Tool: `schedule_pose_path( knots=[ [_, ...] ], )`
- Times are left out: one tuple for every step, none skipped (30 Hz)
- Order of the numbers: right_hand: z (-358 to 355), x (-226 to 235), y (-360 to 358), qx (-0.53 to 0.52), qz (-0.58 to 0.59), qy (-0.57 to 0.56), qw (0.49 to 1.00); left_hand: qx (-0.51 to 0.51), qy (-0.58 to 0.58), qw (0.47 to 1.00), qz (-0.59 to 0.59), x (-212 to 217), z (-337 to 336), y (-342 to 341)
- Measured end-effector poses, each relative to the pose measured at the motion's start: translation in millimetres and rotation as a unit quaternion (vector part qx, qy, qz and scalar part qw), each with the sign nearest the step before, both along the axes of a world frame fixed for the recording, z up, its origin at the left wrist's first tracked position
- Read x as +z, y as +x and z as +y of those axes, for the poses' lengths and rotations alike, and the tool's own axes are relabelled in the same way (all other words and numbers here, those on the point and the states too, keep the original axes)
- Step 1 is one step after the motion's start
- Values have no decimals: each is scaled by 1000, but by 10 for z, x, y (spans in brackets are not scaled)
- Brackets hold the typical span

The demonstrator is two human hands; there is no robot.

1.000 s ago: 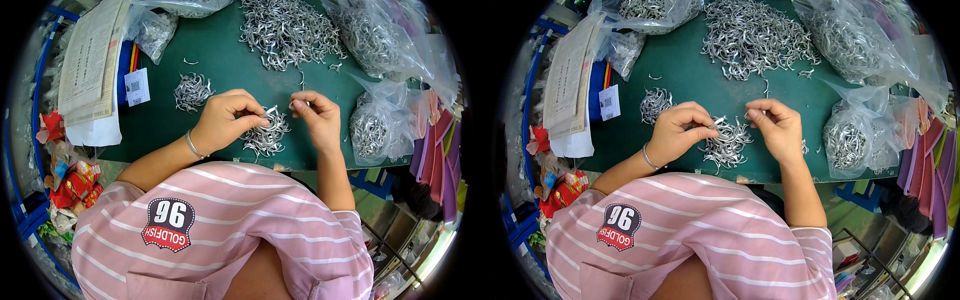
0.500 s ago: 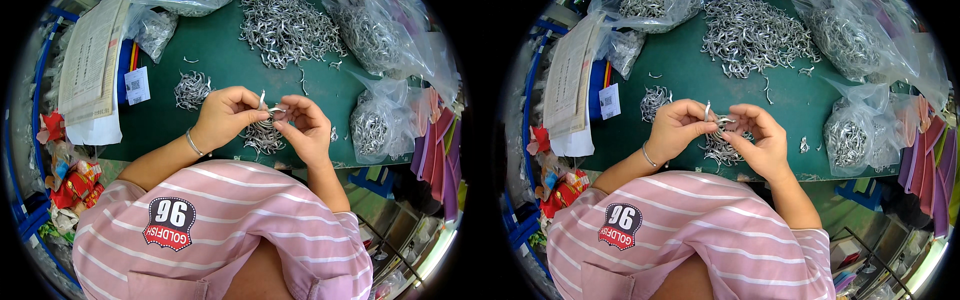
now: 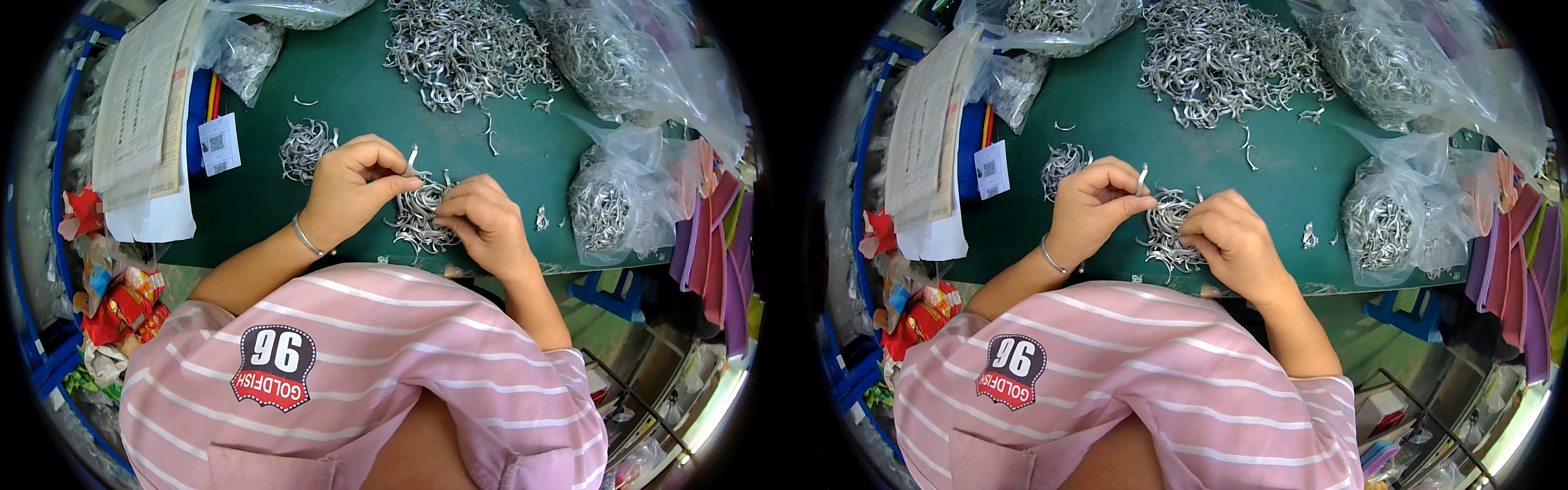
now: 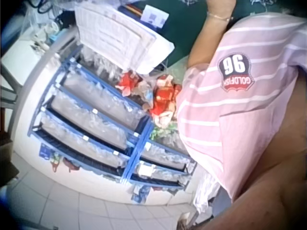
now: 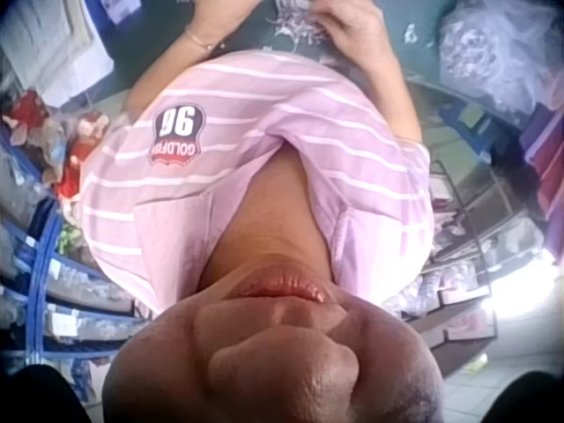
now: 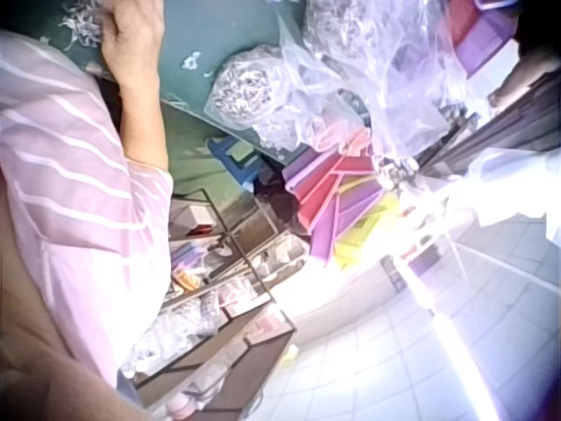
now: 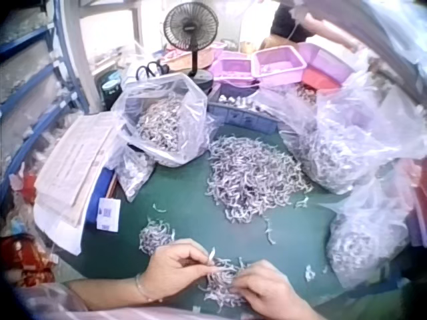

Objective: The person sorts crescent-shaped metal hooks by hand on a green table, picking them up from a pile and organizing them into groups or placing them into plastic bags.

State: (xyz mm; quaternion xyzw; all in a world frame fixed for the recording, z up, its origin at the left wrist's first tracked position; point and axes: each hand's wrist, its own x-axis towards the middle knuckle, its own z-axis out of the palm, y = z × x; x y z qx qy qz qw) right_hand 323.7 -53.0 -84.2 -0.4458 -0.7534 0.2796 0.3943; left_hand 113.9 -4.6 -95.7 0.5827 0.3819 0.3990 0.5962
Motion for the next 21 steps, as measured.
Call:
schedule_pose_path(
  knots=[
    [10, 25, 7, 3, -5, -5, 1000, -7, -11, 1000, 12, -8, 0, -7],
    [22, 39, 16, 6, -10, -10, 1000, -14, -23, 999, 25, -12, -2, -11],
    [50, 40, 64, -31, -9, -16, 999, -20, -21, 999, 34, -3, -6, -14],
    [105, 22, 122, -79, -30, -8, 996, -20, -23, 999, 31, 2, -12, -6],
    [175, 3, 176, -141, -69, 1, 988, -18, -25, 999, 28, 9, -19, 4],
    [240, -19, 225, -202, -107, 11, 973, -16, -28, 999, 25, 16, -29, 11],
    [279, -67, 278, -212, -150, 18, 966, -22, -21, 999, 28, 30, -29, 20],
    [306, -136, 330, -221, -192, 24, 956, -26, -15, 999, 32, 50, -31, 26],
    [315, -169, 374, -230, -234, 31, 944, -31, -9, 999, 36, 66, -30, 33],
    [319, -182, 403, -226, -218, 13, 949, -31, 3, 999, 37, 69, -31, 29],
    [313, -188, 430, -221, -203, -6, 954, -32, 14, 999, 39, 71, -30, 27],
    [305, -187, 437, -217, -187, -24, 958, -34, 25, 998, 40, 72, -25, 26],
    [282, -186, 411, -209, -95, -92, 969, -31, 44, 997, 50, 49, -14, 15],
    [250, -163, 382, -199, -3, -160, 967, -25, 62, 996, 56, 43, -14, 11],
    [217, -137, 354, -187, 89, -226, 952, -20, 80, 995, 62, 41, -17, 13],
    [183, -104, 310, -160, 134, -234, 950, -18, 99, 993, 67, 42, -19, 29],
    [152, -69, 233, -133, 177, -241, 945, -8, 114, 991, 67, 52, -24, 40],
    [123, -41, 159, -106, 221, -248, 937, -5, 127, 989, 77, 65, -30, 38],
    [90, -6, 107, -82, 218, -230, 945, -4, 140, 987, 85, 86, -27, 45],
    [59, 12, 75, -59, 186, -213, 957, -3, 153, 984, 92, 96, -24, 51],
    [56, 34, 43, -28, 112, -134, 984, -8, 172, 982, 80, 91, -20, 58]
  ],
)
